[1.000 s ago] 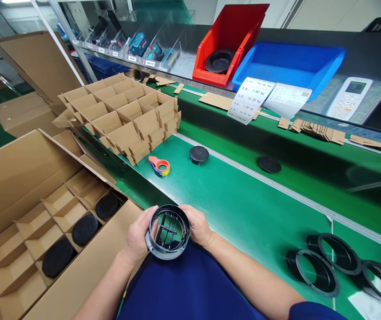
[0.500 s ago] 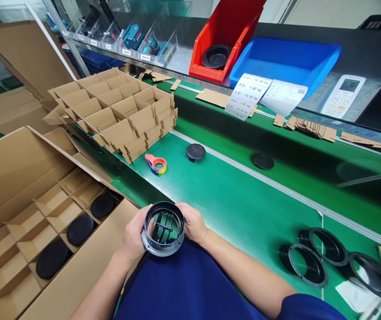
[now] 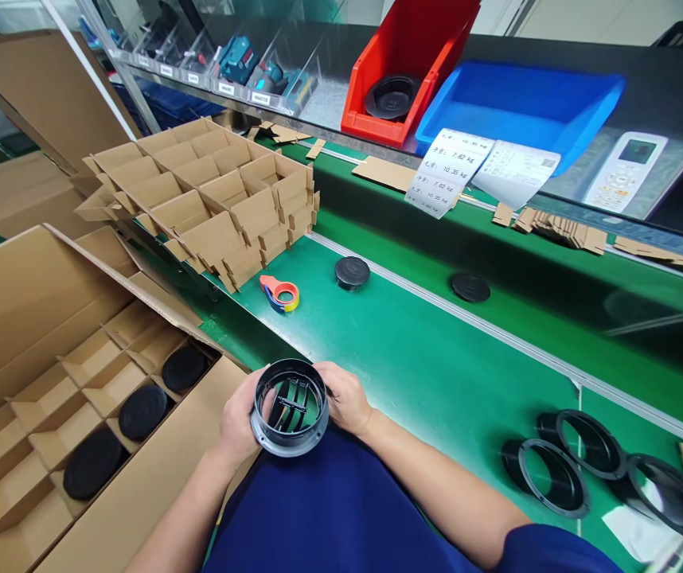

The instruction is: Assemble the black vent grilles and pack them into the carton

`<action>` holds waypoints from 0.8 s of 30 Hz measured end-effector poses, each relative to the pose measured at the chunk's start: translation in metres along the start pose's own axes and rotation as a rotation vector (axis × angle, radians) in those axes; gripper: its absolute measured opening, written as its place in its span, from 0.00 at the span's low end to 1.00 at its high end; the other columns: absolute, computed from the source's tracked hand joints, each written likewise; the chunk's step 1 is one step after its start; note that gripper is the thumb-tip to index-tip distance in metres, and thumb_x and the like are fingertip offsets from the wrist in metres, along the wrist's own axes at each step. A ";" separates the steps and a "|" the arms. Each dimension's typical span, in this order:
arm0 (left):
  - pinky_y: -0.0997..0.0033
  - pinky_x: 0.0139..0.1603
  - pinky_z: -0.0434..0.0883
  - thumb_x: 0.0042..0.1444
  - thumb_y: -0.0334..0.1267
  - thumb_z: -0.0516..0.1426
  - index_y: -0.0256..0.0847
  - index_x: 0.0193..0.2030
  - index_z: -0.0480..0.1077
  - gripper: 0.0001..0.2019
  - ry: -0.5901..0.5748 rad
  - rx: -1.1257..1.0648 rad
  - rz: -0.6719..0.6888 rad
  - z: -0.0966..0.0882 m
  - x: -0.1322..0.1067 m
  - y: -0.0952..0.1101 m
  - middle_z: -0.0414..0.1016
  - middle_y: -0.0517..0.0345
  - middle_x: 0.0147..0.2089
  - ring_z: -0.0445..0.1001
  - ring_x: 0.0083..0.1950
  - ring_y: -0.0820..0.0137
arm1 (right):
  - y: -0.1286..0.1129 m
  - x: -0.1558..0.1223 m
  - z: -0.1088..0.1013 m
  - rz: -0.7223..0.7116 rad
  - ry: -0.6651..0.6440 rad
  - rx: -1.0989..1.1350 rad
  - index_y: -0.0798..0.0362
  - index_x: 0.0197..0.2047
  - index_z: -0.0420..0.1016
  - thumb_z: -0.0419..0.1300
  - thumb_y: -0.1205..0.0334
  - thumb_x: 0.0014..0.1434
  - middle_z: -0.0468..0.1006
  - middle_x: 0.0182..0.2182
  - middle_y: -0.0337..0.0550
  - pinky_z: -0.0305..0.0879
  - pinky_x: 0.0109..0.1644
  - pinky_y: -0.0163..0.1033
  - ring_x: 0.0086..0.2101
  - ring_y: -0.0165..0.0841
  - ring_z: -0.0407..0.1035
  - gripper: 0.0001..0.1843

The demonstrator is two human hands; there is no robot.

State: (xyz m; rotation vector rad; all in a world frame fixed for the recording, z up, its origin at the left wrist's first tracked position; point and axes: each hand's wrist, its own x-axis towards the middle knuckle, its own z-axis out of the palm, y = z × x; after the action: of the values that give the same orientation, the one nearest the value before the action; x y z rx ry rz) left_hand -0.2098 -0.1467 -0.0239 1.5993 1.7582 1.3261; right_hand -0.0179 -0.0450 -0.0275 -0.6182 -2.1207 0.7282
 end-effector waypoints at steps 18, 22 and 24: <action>0.49 0.65 0.61 0.49 0.42 0.61 0.41 0.68 0.51 0.40 -0.127 -0.677 -0.496 -0.011 0.002 0.002 0.58 0.45 0.67 0.58 0.67 0.52 | -0.012 0.010 -0.001 0.860 -0.600 0.903 0.58 0.30 0.72 0.70 0.51 0.43 0.75 0.23 0.36 0.62 0.30 0.33 0.25 0.26 0.67 0.20; 0.49 0.60 0.66 0.50 0.42 0.62 0.42 0.65 0.54 0.37 -0.160 -0.763 -0.517 -0.013 0.002 0.012 0.62 0.44 0.64 0.66 0.61 0.53 | -0.015 0.014 -0.001 0.957 -0.631 0.928 0.59 0.28 0.74 0.71 0.50 0.42 0.77 0.23 0.40 0.65 0.29 0.32 0.25 0.28 0.71 0.20; 0.51 0.58 0.68 0.50 0.42 0.63 0.42 0.63 0.56 0.35 -0.170 -0.767 -0.506 -0.014 0.003 0.017 0.63 0.44 0.62 0.68 0.59 0.53 | -0.017 0.014 0.001 0.979 -0.629 0.926 0.59 0.27 0.75 0.71 0.50 0.41 0.77 0.23 0.40 0.65 0.28 0.31 0.25 0.28 0.72 0.20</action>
State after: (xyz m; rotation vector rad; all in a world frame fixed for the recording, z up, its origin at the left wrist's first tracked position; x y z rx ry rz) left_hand -0.2128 -0.1509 -0.0028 0.7545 1.2009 1.3190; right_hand -0.0295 -0.0484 -0.0090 -0.9361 -1.5428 2.5049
